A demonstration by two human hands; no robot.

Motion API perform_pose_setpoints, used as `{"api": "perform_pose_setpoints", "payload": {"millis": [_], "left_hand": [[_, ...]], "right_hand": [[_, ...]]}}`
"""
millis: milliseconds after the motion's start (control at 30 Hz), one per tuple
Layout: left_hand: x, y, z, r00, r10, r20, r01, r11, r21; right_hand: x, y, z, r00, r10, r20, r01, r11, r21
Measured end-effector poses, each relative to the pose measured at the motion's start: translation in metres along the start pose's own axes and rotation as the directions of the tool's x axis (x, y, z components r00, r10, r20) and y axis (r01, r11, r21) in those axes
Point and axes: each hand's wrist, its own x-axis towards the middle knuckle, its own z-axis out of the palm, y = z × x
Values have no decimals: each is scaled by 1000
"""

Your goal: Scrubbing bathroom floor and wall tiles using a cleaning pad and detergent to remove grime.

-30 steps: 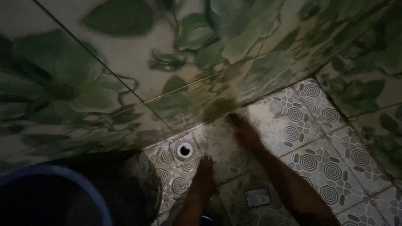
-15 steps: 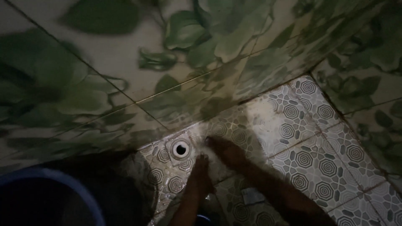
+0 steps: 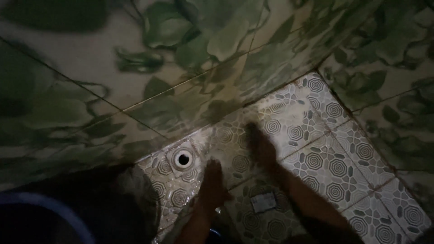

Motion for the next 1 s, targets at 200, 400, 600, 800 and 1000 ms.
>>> {"api": "perform_pose_setpoints", "payload": {"millis": [200,400,600,800,1000], "left_hand": [[0,-1,13,998,36,-60,-37,999,-14],[-11,-13,8,1000,17,-19,-17,1000,-13],[-14,0,-5,992,-69,104,65,997,45],[-15,14,-16,988,-94,126,91,995,35],[-14,9,-23,980,-117,163,113,993,36]], "right_hand": [[-60,-93,46,821,416,392,-412,906,-97],[24,-24,-91,962,-273,-4,205,734,-648],[46,-11,-92,990,-47,-135,-58,730,-681],[5,-32,-19,989,-58,136,134,739,-661],[48,-33,-130,951,266,-158,-292,603,-743]]}}
